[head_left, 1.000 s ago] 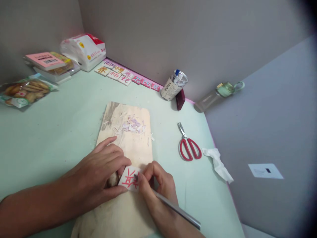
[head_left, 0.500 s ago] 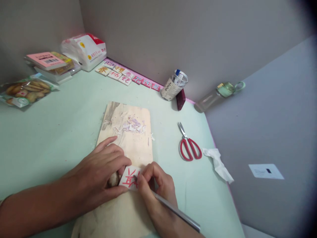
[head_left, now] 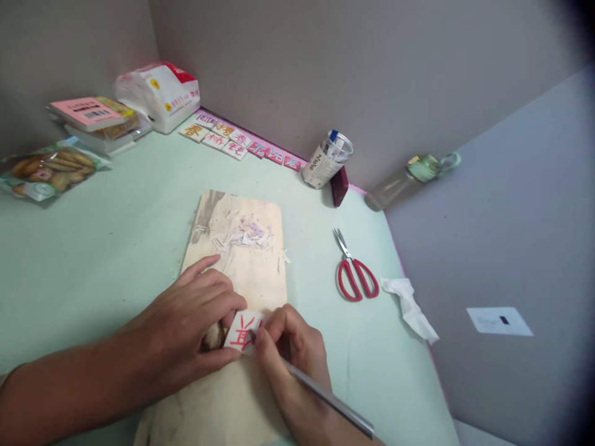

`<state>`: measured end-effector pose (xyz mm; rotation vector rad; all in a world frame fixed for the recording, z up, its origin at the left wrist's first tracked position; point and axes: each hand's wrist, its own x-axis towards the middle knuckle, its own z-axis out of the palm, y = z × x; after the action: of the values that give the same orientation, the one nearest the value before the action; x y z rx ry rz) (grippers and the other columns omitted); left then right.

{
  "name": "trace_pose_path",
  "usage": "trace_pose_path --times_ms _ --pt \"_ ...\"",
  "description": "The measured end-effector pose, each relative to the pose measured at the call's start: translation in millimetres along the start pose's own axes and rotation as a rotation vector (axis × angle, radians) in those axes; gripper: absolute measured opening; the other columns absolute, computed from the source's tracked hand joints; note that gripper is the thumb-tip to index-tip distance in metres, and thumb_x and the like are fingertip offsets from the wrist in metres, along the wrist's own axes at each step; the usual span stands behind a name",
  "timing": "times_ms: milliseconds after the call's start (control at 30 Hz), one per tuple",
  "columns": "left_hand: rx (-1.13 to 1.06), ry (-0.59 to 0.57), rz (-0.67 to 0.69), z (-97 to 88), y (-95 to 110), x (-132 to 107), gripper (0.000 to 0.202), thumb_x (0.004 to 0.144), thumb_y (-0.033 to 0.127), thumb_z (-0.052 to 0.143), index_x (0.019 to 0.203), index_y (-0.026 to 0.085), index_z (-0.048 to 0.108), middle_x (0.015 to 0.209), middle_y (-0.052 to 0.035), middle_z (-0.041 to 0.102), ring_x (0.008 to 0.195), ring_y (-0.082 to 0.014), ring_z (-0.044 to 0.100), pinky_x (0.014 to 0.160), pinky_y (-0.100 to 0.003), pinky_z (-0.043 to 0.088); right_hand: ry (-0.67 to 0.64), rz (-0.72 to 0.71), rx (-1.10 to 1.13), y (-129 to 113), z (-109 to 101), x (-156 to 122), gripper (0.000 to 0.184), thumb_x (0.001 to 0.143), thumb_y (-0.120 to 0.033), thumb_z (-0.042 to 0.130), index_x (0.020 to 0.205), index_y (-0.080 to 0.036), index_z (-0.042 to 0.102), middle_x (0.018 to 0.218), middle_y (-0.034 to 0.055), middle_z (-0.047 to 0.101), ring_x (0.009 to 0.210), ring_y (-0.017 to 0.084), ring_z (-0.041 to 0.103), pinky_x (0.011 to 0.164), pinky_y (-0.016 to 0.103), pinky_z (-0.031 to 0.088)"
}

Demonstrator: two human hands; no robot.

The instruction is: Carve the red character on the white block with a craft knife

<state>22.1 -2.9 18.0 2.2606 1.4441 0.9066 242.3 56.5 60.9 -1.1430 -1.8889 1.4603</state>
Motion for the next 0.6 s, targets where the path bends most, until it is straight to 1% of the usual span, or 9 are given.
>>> trace_pose_path --times_ms 133,200,233,267,367,400,433,500,600 --pt "-0.007 0.033 0.006 1.2 3 2 0.026 0.098 0.022 0.077 0.117 0.026 0.060 0.105 0.0052 0.071 0.103 -0.0189 0.068 0.140 -0.040 0.016 -0.001 -0.048 -0.036 2 0 -3 0.031 0.099 -0.028 0.062 0.074 -0.027 0.043 0.062 -0.0081 0.045 0.053 0.011 0.037 0.050 0.024 0.031" --pt "-0.010 0.059 0.001 1.2 4 1 0.029 0.095 0.021 0.079 0.117 0.026 0.060 0.103 0.0058 0.071 0.101 -0.0192 0.068 0.139 -0.040 0.017 -0.004 -0.119 -0.084 6 -1 -3 0.032 0.100 -0.022 0.061 0.076 -0.027 0.041 0.063 -0.0082 0.045 0.053 0.010 0.038 0.050 0.023 0.031" --pt "-0.014 0.060 0.003 0.9 4 1 0.030 0.095 0.022 0.080 0.118 0.026 0.061 0.103 0.0058 0.072 0.101 -0.0193 0.068 0.139 -0.039 0.017 -0.002 -0.194 -0.122 9 -1 -3 0.032 0.100 -0.018 0.061 0.077 -0.027 0.041 0.065 -0.0078 0.046 0.053 0.010 0.040 0.050 0.023 0.032" --pt "-0.019 0.057 0.005 0.6 4 1 0.031 0.096 0.022 0.080 0.119 0.026 0.061 0.104 0.0057 0.073 0.101 -0.0195 0.069 0.139 -0.040 0.018 0.005 -0.300 -0.175 12 -1 -2 0.031 0.101 -0.014 0.060 0.079 -0.027 0.042 0.066 -0.0072 0.047 0.054 0.010 0.042 0.052 0.023 0.034" --pt "-0.045 0.061 0.008 -0.7 2 2 0.028 0.098 0.024 0.078 0.121 0.028 0.062 0.107 0.0051 0.076 0.102 -0.0203 0.070 0.138 -0.042 0.021 0.050 -0.718 -0.408 20 -2 2 0.031 0.102 -0.004 0.055 0.083 -0.027 0.046 0.069 -0.0045 0.051 0.058 0.014 0.044 0.056 0.029 0.034" --pt "-0.052 0.066 0.005 -1.1 2 2 0.027 0.099 0.025 0.077 0.121 0.028 0.063 0.107 0.0048 0.077 0.101 -0.0206 0.070 0.138 -0.043 0.022 0.061 -0.843 -0.497 20 -4 3 0.033 0.104 -0.001 0.053 0.083 -0.026 0.048 0.068 -0.0037 0.051 0.059 0.015 0.042 0.058 0.031 0.033" --pt "-0.055 0.072 0.004 -1.4 2 3 0.025 0.100 0.027 0.077 0.121 0.028 0.063 0.106 0.0048 0.077 0.101 -0.0207 0.070 0.138 -0.042 0.022 0.054 -0.935 -0.587 20 -5 4 0.035 0.105 0.001 0.051 0.082 -0.026 0.050 0.068 -0.0030 0.050 0.060 0.017 0.041 0.059 0.033 0.032" --pt "-0.051 0.066 0.006 -1.4 3 3 0.023 0.103 0.030 0.077 0.121 0.027 0.063 0.105 0.0050 0.076 0.100 -0.0198 0.070 0.138 -0.040 0.020 -0.013 -1.031 -0.746 16 -10 4 0.040 0.107 0.003 0.048 0.077 -0.023 0.054 0.068 -0.0006 0.051 0.063 0.018 0.042 0.062 0.035 0.033" --pt "-0.036 0.066 0.005 -0.1 4 2 0.021 0.107 0.034 0.076 0.120 0.026 0.062 0.105 0.0054 0.073 0.098 -0.0187 0.071 0.138 -0.037 0.016 -0.150 -1.074 -0.913 7 -16 2 0.043 0.109 0.004 0.046 0.075 -0.019 0.061 0.073 0.0029 0.055 0.070 0.020 0.046 0.067 0.036 0.037"
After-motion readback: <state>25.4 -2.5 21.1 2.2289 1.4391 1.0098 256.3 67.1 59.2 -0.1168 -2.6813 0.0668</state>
